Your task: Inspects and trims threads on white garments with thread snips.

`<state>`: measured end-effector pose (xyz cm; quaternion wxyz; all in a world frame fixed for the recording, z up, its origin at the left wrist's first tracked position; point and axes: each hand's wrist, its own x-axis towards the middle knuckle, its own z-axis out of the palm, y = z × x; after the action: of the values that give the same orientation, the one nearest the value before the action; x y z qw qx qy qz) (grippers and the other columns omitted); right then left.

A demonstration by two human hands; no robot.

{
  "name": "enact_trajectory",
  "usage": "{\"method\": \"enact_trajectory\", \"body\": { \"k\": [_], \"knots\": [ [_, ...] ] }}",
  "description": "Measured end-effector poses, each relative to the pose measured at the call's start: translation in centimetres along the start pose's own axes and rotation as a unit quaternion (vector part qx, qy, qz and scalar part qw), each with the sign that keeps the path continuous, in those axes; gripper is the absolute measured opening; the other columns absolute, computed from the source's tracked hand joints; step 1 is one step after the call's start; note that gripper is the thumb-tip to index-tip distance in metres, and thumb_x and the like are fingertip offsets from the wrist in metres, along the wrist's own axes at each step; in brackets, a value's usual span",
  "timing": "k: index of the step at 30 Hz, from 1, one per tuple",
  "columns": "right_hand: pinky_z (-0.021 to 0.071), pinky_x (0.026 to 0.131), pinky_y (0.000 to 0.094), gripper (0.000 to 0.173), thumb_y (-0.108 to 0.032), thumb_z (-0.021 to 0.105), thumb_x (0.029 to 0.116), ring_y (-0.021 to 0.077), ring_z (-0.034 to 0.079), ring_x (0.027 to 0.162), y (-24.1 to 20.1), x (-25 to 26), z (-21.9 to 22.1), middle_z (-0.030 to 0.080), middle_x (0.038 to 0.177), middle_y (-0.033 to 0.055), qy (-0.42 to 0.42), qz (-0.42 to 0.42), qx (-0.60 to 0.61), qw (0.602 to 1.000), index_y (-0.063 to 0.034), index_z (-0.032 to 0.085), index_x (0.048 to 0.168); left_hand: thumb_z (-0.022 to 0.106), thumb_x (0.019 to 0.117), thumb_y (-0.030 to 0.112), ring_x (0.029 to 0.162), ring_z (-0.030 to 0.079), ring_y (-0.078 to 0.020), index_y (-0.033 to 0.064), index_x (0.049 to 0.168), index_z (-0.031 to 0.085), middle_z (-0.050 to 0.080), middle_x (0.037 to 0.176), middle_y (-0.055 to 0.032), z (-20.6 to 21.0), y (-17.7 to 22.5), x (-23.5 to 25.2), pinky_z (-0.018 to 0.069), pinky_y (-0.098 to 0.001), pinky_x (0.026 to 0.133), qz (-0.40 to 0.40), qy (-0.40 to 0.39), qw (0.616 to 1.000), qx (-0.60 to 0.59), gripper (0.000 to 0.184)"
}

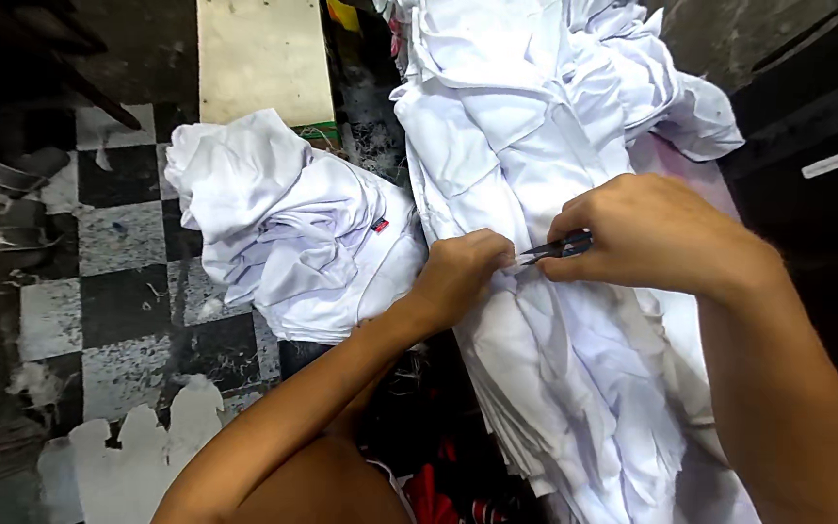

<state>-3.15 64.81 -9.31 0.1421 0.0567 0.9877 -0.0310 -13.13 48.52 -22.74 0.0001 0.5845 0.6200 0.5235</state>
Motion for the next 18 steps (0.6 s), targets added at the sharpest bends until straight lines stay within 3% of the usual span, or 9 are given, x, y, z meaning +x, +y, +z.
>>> {"method": "enact_trajectory", "body": {
  "k": [7, 18],
  "knots": [
    [0.0375, 0.052, 0.0454, 0.038, -0.044, 0.075, 0.0877, 0.0222, 0.058, 0.058, -0.6, 1.3, 0.2, 0.053, 0.057, 0.0003, -0.020, -0.001, -0.016, 1.000, -0.0168, 0.063, 0.064, 0.065, 0.0927, -0.003, 0.075, 0.071, -0.0165, -0.0027, 0.088, 0.074, 0.073, 0.082, -0.0128, -0.2, -0.1, 0.0, 0.0560, -0.0287, 0.070, -0.031, 0.021, 0.999, -0.037, 0.010],
    [0.0396, 0.050, 0.0460, 0.030, -0.035, 0.080, 0.0865, 0.0246, 0.060, 0.058, -1.3, 1.1, 1.4, 0.058, 0.059, 0.0018, 0.016, -0.016, -0.020, 1.000, -0.0162, 0.067, 0.067, 0.067, 0.0912, -0.003, 0.075, 0.071, -0.0163, -0.0028, 0.087, 0.075, 0.073, 0.080, -0.0129, -0.5, 0.1, 0.2, 0.0564, -0.0286, 0.071, -0.055, 0.017, 0.997, -0.047, 0.009]
  ]
}}
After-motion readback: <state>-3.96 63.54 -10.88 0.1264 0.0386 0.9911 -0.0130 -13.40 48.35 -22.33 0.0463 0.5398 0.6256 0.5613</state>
